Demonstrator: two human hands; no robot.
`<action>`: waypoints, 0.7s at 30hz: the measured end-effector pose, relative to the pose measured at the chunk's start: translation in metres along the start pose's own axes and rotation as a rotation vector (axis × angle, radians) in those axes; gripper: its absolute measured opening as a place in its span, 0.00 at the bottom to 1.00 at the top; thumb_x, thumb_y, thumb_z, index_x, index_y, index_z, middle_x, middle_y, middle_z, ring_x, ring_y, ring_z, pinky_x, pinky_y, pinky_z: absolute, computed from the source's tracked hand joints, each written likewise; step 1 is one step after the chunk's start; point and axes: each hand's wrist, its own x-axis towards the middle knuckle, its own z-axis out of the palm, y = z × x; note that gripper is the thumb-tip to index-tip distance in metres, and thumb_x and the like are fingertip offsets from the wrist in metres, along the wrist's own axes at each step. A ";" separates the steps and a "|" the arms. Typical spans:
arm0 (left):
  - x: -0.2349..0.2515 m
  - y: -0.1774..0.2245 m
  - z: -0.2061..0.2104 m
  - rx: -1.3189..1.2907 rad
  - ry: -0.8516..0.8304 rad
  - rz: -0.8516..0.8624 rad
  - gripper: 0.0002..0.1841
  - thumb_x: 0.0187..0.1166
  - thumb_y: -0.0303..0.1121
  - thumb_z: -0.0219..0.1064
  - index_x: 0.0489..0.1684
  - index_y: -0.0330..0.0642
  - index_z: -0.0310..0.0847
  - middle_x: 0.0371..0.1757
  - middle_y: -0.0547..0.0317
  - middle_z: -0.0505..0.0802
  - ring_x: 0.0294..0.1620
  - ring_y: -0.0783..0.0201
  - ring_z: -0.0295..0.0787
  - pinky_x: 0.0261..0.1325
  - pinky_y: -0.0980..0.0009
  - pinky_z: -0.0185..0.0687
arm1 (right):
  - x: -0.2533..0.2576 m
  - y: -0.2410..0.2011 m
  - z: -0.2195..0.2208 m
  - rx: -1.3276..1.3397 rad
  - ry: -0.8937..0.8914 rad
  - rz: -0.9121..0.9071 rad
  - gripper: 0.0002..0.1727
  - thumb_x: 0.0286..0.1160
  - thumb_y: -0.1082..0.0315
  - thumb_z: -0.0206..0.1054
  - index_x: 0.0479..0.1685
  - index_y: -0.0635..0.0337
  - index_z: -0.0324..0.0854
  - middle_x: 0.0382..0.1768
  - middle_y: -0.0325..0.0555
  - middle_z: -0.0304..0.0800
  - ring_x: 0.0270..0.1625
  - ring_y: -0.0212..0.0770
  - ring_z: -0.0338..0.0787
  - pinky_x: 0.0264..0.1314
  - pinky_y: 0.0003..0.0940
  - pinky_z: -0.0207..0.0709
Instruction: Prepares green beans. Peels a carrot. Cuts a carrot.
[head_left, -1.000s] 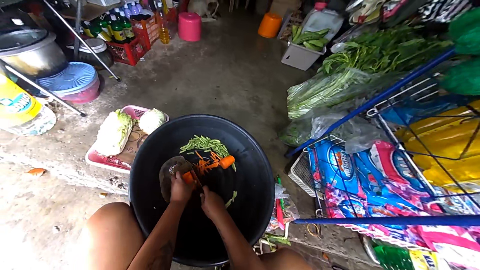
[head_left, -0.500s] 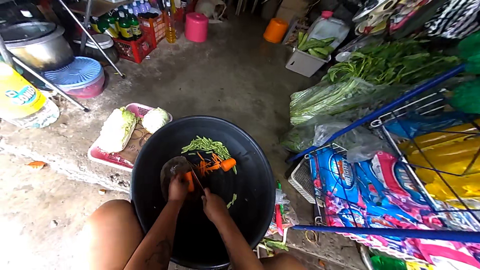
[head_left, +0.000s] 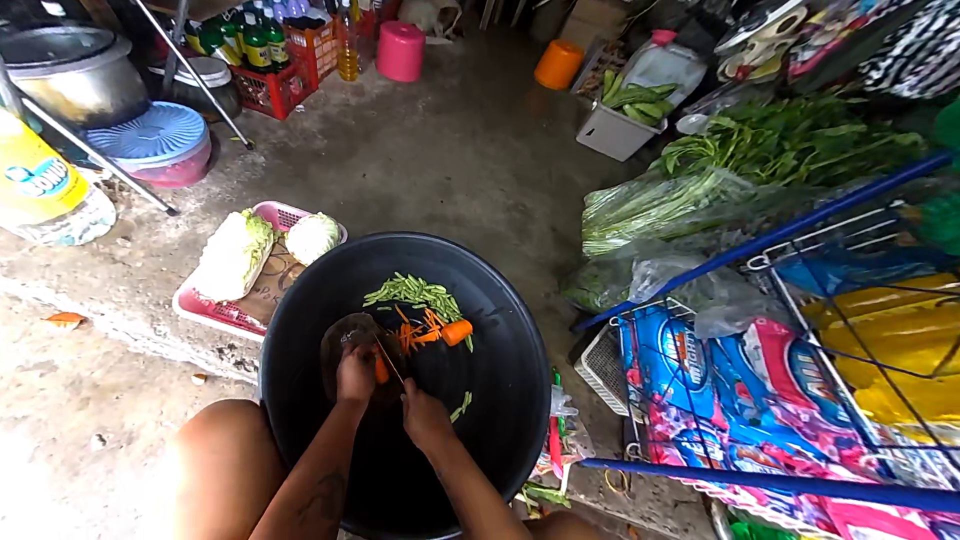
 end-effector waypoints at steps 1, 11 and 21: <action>0.000 0.001 -0.001 -0.006 -0.004 -0.008 0.11 0.85 0.30 0.65 0.57 0.39 0.90 0.71 0.44 0.86 0.70 0.51 0.86 0.76 0.55 0.80 | -0.002 0.000 -0.002 -0.006 0.007 -0.009 0.24 0.98 0.53 0.41 0.85 0.49 0.63 0.60 0.58 0.90 0.62 0.60 0.93 0.63 0.59 0.85; 0.004 -0.003 0.000 -0.127 -0.007 -0.044 0.09 0.82 0.27 0.68 0.54 0.36 0.89 0.66 0.42 0.87 0.66 0.53 0.87 0.73 0.59 0.81 | -0.007 -0.002 -0.007 -0.051 -0.016 -0.034 0.25 0.98 0.54 0.40 0.86 0.51 0.62 0.62 0.60 0.89 0.61 0.61 0.92 0.62 0.59 0.85; 0.004 -0.011 0.004 -0.144 0.004 -0.037 0.09 0.83 0.26 0.67 0.54 0.34 0.88 0.65 0.41 0.87 0.66 0.54 0.86 0.73 0.61 0.81 | 0.029 0.016 -0.002 0.029 -0.078 -0.085 0.25 0.98 0.54 0.42 0.85 0.54 0.62 0.60 0.62 0.89 0.65 0.61 0.91 0.68 0.59 0.82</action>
